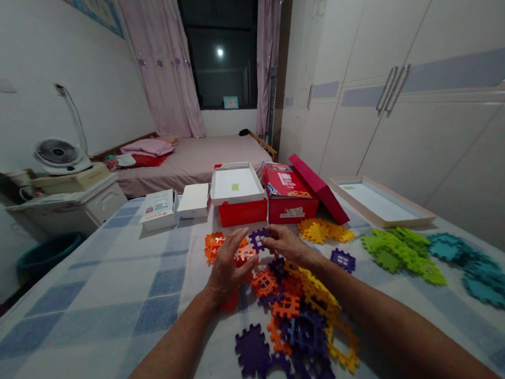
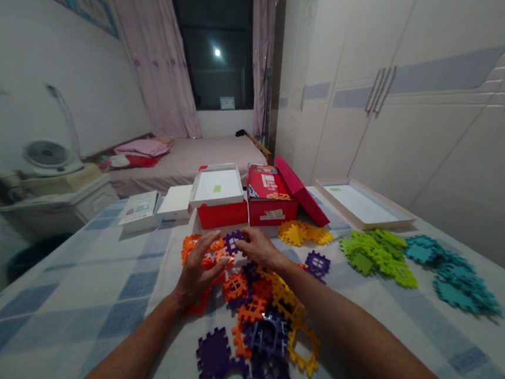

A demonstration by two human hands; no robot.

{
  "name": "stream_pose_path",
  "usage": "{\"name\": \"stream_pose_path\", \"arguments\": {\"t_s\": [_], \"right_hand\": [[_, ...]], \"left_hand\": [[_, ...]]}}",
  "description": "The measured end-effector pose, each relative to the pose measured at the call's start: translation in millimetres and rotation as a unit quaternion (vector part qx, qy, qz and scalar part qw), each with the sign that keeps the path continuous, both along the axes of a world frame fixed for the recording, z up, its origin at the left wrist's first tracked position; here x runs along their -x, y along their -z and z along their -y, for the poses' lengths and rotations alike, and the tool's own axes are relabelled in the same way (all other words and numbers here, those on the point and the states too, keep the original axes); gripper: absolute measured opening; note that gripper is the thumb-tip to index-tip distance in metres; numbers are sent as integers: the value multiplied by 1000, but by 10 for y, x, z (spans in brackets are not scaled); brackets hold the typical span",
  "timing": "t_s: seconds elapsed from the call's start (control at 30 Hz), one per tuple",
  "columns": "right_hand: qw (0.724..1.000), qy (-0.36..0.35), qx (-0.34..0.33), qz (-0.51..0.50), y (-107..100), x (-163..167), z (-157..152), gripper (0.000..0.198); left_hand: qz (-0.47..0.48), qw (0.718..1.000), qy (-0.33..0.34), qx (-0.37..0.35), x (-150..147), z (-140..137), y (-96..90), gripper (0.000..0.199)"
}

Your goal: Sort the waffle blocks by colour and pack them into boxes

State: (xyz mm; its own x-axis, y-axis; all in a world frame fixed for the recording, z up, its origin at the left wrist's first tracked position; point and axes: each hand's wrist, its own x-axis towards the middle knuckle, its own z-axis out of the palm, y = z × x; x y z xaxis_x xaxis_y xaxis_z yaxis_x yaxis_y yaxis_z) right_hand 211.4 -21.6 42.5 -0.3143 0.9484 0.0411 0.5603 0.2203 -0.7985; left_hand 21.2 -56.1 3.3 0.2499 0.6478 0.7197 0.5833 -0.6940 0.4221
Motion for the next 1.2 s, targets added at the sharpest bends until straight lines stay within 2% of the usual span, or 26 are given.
{"name": "stream_pose_path", "arguments": {"t_s": [0.1,0.2,0.27,0.33,0.43,0.57,0.7,0.83,0.93,1.03,1.13,1.2], "right_hand": [[996,63,-41,55,-17,-145,-138,28],[989,88,-74,90,-71,-400,-99,43],[989,50,-58,130,-101,-585,22,49],[985,-27,-22,168,-117,-736,172,53],[973,-101,-25,205,-113,-829,362,43],[975,-64,-39,209,-67,-780,445,24],[992,-23,-38,118,-35,-838,346,8],[997,-27,-24,65,-88,-1034,255,9],[987,-59,0,149,-120,-1087,300,15],[969,-55,-27,241,-89,-1021,396,17],[962,-52,-70,259,-20,-948,444,18],[966,-45,-72,244,17,-935,437,22]], "left_hand": [[16,999,-41,15,26,-39,-8,42],[35,997,-65,17,62,-91,-4,31],[48,996,-78,18,87,-122,3,28],[63,994,-91,25,107,-145,10,26],[82,990,-108,40,123,-165,14,25],[88,988,-113,51,127,-170,5,25],[90,988,-109,58,143,-173,0,25],[97,986,-113,71,163,-189,14,23],[97,986,-112,71,170,-200,24,23],[94,987,-112,71,172,-202,27,23],[94,986,-114,71,172,-198,24,23],[95,986,-114,71,172,-196,23,23]]}}
